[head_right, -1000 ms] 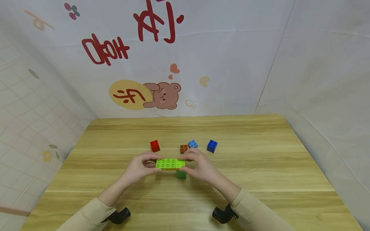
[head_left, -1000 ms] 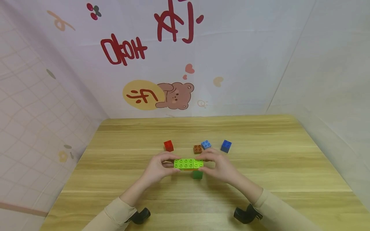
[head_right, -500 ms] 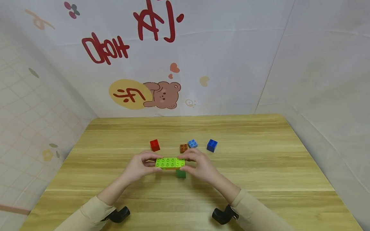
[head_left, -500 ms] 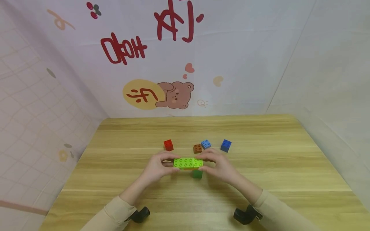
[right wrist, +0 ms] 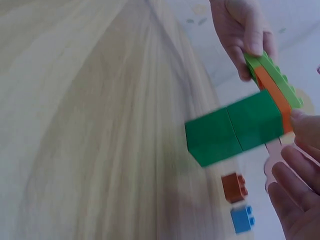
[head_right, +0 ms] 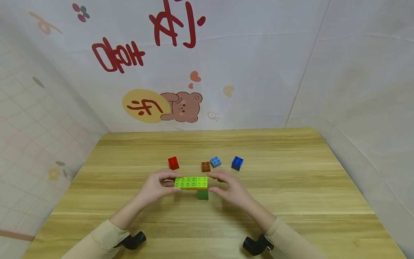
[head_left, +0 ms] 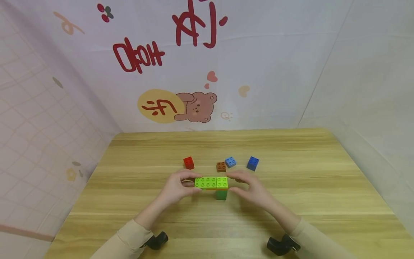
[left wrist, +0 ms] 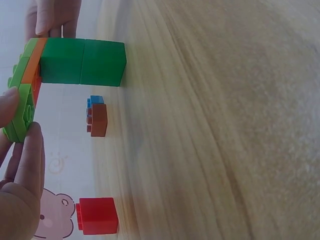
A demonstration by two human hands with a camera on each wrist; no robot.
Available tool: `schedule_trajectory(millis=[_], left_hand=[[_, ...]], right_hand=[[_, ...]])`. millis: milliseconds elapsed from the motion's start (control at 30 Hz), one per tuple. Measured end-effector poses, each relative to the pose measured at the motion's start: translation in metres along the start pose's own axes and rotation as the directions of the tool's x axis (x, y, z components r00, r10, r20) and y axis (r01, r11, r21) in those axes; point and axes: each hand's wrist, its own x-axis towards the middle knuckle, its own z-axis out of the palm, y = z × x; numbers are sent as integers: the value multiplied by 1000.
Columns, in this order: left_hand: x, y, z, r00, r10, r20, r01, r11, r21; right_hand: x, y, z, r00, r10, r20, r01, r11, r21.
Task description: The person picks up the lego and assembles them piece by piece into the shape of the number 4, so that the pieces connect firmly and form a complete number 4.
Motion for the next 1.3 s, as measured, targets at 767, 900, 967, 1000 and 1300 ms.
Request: schedule_trajectory(millis=[767,900,967,1000,1300], left_hand=[[-1,2,3,1000,-11,-13,11,1000,13],[0,1,3,1000,-11,-11,11,1000,10],[0,0,3,1000,-10,-10,10,1000,12],[0,0,3,1000,-10,-9,10,1000,12],[0,1,2,1000,0,-2,0,1000,20]], right_hand=[[-16,36,-64,953,111,-281,-155,978,-141],[-15,46,-67,944,133,-303,-188,968,-163],[-14,49,-68,943,138,-304,-197,965,-173],[-14,50,-68,942,144,-302,-203,964,-173],[-13,64,-67,937,259,-235,-284,955,-83]])
